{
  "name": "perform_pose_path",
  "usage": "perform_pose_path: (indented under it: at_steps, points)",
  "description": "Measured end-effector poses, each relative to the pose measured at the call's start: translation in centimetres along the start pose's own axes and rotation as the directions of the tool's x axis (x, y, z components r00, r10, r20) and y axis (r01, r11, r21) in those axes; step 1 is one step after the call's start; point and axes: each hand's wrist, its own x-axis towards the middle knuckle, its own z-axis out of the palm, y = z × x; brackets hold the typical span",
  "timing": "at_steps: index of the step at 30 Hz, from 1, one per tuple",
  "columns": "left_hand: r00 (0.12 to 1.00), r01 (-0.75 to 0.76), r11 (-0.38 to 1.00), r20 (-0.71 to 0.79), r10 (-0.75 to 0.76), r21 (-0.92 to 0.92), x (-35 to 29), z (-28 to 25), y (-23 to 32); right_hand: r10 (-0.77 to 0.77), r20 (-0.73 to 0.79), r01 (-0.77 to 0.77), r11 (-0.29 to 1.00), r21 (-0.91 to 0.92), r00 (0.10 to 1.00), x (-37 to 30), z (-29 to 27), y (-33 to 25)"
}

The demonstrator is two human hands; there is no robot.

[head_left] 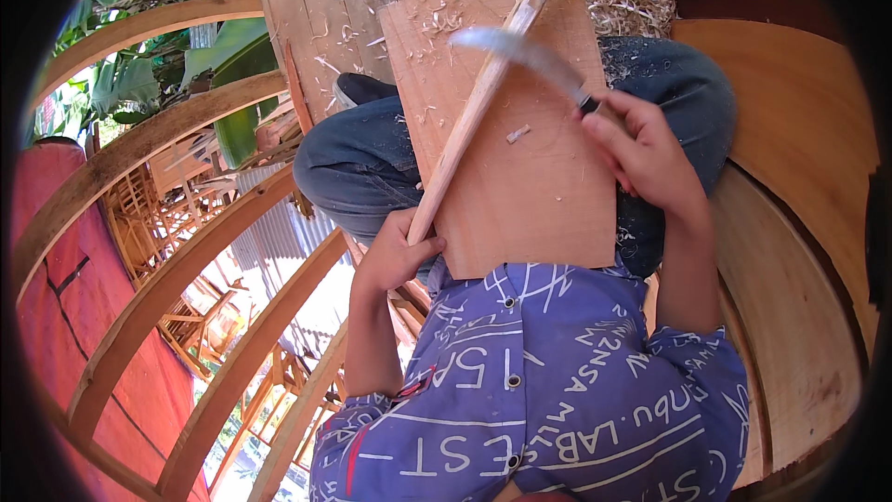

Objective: The person sits cross-legged and uses a curved knife to shave and shape a long, thin piece of wood held against a wooden board. They repeatedly scrape the wood's surface, creating shavings, and occasionally rotate the piece to work on different sides.

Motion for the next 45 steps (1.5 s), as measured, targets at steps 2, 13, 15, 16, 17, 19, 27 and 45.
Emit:
perform_pose_path:
  at_steps: [2,13,15,16,17,19,27,45]
  points:
    - [1.0,-0.023,1.0,-0.008,0.023,-0.016,0.0,0.0,-0.3,-0.008,0.062,0.01,0.999,-0.041,0.998,0.0,0.7,0.3]
    - [0.999,-0.038,0.999,0.013,0.038,0.029,0.2,0.0,-0.6,-0.029,-0.375,0.038,0.999,0.016,0.926,0.2,1.2,0.0]
    - [0.999,-0.046,0.998,0.016,0.045,0.031,0.0,-0.2,-0.4,-0.092,-0.39,0.1,0.995,0.001,0.916,0.1,0.7,-0.3]
    - [0.998,-0.057,0.998,0.018,0.057,0.031,-0.1,0.0,-0.3,-0.126,-0.558,0.174,0.984,0.034,0.82,0.3,-0.1,-0.2]
    - [0.997,-0.069,0.997,0.021,0.069,0.03,-0.2,0.2,-0.2,-0.144,-0.707,0.253,0.966,0.052,0.693,0.3,-0.7,-0.1]
    - [0.997,-0.067,0.998,0.026,0.066,0.016,0.1,0.1,-0.4,-0.183,-0.679,0.24,0.971,-0.011,0.711,-0.4,-1.9,-1.0]
    - [0.996,-0.095,0.996,0.003,0.095,0.001,0.0,0.3,-0.4,-0.099,-0.44,0.131,0.99,0.043,0.893,0.2,0.3,0.4]
    - [0.898,-0.266,0.879,0.232,0.375,-0.395,0.1,-1.2,-3.1,-0.294,-0.444,0.252,0.956,-0.153,0.846,-2.3,2.4,-1.3]
